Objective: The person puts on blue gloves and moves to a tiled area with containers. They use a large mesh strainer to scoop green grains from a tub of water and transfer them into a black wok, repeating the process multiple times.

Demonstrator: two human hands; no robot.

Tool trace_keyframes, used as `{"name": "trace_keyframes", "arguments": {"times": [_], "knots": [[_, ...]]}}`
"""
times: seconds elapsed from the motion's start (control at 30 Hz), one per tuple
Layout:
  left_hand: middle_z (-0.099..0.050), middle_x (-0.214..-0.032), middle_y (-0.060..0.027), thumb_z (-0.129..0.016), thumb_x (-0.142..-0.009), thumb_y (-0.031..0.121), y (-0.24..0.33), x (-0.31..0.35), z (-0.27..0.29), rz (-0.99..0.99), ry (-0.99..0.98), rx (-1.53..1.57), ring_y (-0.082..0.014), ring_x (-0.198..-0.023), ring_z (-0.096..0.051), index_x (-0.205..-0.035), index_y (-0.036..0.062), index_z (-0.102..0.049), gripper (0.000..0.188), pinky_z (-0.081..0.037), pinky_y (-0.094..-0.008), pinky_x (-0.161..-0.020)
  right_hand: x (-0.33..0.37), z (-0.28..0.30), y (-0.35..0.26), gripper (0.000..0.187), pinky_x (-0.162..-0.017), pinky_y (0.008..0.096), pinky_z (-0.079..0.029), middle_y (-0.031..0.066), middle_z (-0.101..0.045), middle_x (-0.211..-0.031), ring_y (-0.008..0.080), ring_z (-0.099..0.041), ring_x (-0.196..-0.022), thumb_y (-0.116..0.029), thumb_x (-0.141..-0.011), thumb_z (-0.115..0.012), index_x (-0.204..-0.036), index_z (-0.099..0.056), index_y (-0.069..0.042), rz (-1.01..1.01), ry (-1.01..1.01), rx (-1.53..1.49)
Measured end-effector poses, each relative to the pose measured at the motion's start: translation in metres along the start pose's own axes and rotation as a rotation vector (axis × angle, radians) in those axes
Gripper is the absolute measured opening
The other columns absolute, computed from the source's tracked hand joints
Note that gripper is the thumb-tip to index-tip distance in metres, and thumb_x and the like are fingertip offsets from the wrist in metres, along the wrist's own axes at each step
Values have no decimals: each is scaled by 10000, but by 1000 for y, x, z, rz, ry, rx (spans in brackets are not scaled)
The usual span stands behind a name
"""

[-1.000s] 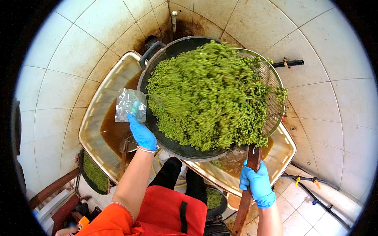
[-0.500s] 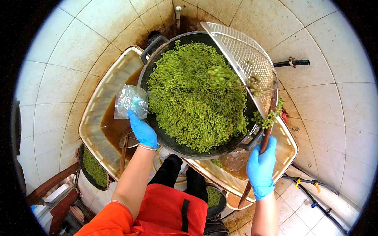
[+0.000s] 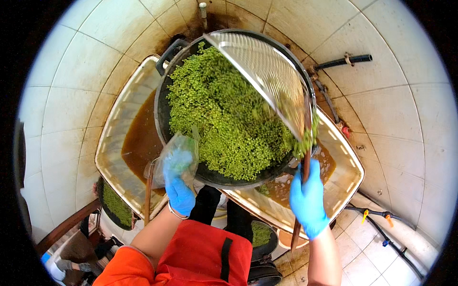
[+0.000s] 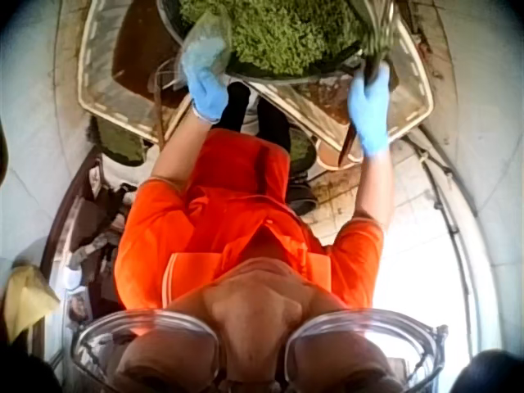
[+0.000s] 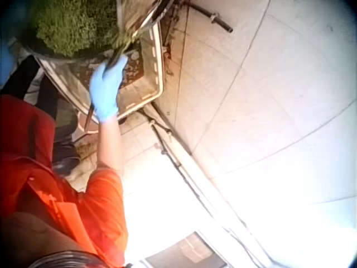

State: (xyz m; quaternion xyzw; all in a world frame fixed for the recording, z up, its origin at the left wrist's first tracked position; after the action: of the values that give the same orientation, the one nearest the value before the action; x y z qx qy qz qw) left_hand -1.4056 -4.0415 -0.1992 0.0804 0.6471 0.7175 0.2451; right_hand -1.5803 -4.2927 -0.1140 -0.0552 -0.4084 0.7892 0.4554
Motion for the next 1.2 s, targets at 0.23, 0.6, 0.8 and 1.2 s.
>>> {"name": "trace_keyframes", "arguments": {"times": [0.23,0.6,0.8,1.2], "knots": [[-580,-877,-66,-430,-961,147,-24,19,-10,336,14,-157,-158,-798,-525,-1076,-50,-573,270,-435,-291,-721,32,52,74,231,-497,211,-352,-2,-461,-768,64,-405,-573,-24,-887,-460,-1117,-444,-49,-272,219,-587],[-630,-981,-96,-333,-988,370,-73,37,12,197,-204,-613,-175,-838,-567,-1145,-53,-563,507,-476,-318,-752,86,46,476,266,-746,462,-466,254,-585,-836,394,-593,-800,-41,-775,-454,-1020,-465,62,-949,199,389],[-546,-1205,-121,-324,-1011,359,-70,34,54,329,-88,-630,-215,-1060,-525,-1237,-61,-486,503,-426,-379,-936,96,-66,626,126,-411,401,-451,149,-515,-626,265,-552,-493,-88,-852,-445,-835,-502,23,-1362,-64,-291],[-487,-1270,-130,-326,-1005,371,-66,36,20,423,-18,-776,-229,-1126,-478,-1287,-55,-428,521,-380,-385,-980,166,-200,584,131,-441,257,-318,-22,-357,-577,111,-355,-479,-59,-853,-468,-741,-414,-99,-1554,21,-1815]]}}
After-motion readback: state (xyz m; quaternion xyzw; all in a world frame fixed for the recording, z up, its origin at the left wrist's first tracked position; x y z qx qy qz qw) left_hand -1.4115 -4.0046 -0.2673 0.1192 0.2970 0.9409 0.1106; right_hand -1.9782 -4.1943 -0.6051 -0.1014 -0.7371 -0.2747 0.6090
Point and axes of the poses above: each hand's wrist, its own x-axis away from the middle knuckle, its own z-axis out of the back of the hand, y = z × x, the point moved 5 cm from there along -x, towards the middle knuckle
